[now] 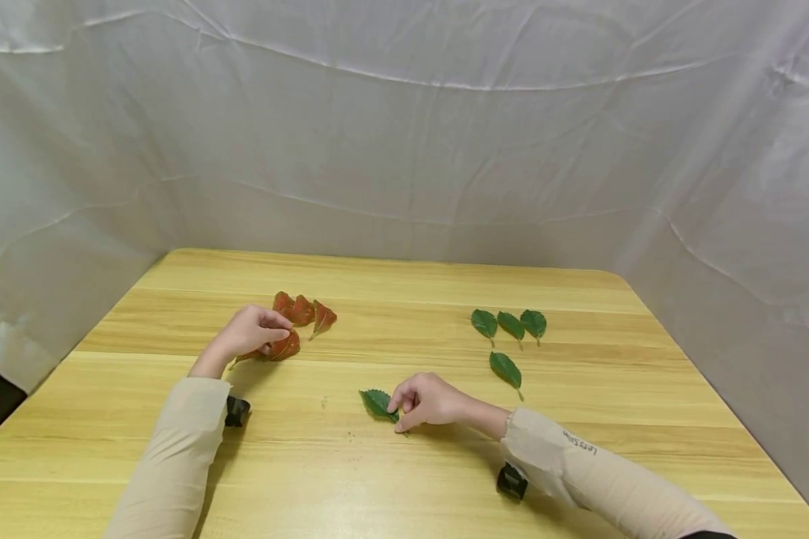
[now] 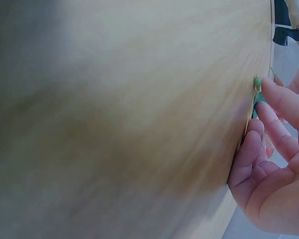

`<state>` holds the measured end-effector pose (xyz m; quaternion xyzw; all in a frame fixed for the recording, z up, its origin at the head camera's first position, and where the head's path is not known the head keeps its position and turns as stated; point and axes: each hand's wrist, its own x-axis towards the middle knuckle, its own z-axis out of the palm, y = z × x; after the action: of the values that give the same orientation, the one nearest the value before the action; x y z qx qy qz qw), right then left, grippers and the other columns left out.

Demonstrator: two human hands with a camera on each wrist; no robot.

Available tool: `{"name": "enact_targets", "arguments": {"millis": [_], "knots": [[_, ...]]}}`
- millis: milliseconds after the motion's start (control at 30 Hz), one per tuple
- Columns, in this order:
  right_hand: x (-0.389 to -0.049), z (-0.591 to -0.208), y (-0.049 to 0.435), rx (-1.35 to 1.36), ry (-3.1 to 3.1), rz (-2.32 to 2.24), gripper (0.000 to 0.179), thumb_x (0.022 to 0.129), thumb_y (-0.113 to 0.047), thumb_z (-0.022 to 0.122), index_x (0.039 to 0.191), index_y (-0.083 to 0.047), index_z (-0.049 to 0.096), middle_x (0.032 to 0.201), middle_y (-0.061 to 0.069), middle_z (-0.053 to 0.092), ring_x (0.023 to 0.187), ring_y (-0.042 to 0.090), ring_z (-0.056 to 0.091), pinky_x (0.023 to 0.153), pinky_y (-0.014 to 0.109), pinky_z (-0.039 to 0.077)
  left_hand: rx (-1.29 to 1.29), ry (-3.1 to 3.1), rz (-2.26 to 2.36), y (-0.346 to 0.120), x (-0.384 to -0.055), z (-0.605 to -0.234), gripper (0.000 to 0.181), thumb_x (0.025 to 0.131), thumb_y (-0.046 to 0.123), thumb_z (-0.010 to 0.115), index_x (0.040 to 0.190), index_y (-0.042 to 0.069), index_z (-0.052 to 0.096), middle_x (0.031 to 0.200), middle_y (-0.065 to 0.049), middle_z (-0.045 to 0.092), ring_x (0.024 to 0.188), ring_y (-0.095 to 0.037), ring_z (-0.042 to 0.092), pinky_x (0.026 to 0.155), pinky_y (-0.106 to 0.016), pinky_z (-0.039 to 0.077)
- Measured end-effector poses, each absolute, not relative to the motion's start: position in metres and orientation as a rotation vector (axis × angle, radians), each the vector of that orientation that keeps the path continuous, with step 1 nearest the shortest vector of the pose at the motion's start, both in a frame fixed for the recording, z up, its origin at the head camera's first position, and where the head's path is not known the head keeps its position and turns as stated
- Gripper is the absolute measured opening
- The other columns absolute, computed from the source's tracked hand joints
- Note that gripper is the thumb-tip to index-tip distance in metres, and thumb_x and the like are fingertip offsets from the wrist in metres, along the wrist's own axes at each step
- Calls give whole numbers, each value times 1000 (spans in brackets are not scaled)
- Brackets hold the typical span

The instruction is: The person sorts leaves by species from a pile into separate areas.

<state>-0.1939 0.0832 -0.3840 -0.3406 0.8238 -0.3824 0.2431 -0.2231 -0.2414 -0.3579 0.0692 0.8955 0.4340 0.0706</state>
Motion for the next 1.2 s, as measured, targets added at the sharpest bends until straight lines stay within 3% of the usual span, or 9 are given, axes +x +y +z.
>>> {"name": "enact_targets", "arguments": {"millis": [167, 367, 633, 833, 1200], "knots": [[-193, -384, 83, -930, 2257, -1044, 12, 72, -4, 73, 82, -2, 67, 60, -3, 49, 49, 5, 38, 46, 17, 33, 159, 2770, 1283, -242, -222, -355, 26, 88, 9, 55, 106, -9, 59, 104, -22, 57, 68, -24, 58, 59, -35, 50], [-193, -385, 82, -955, 2314, -1019, 6, 78, -11, 69, 75, -6, 68, 54, -2, 51, 43, 3, 36, 43, 17, 32, 132, 2887, 1187, -242, -220, -351, 25, 86, 14, 57, 101, -5, 62, 101, -19, 59, 83, -29, 56, 69, -41, 46], [-193, -383, 80, -866, 2351, -1017, 10, 76, -10, 71, 67, -8, 65, 52, -3, 52, 39, 4, 36, 37, 17, 32, 220, 2995, 1163, -229, -215, -343, 18, 86, 11, 58, 94, -3, 65, 89, -12, 63, 80, -27, 55, 69, -41, 45], [-193, -382, 79, -838, 2361, -1032, 11, 71, -5, 74, 69, -5, 63, 55, -5, 51, 39, 4, 39, 37, 16, 33, 301, 2981, 1199, -220, -214, -343, 15, 85, 9, 59, 92, -3, 66, 87, -10, 63, 83, -26, 56, 73, -42, 45], [-193, -383, 79, -854, 2400, -1001, 13, 69, -2, 75, 71, -4, 62, 66, -3, 52, 43, 6, 39, 37, 18, 35, 335, 2952, 1212, -210, -216, -347, 13, 84, 6, 61, 91, -4, 65, 84, -9, 61, 76, -22, 56, 68, -36, 46]]}}
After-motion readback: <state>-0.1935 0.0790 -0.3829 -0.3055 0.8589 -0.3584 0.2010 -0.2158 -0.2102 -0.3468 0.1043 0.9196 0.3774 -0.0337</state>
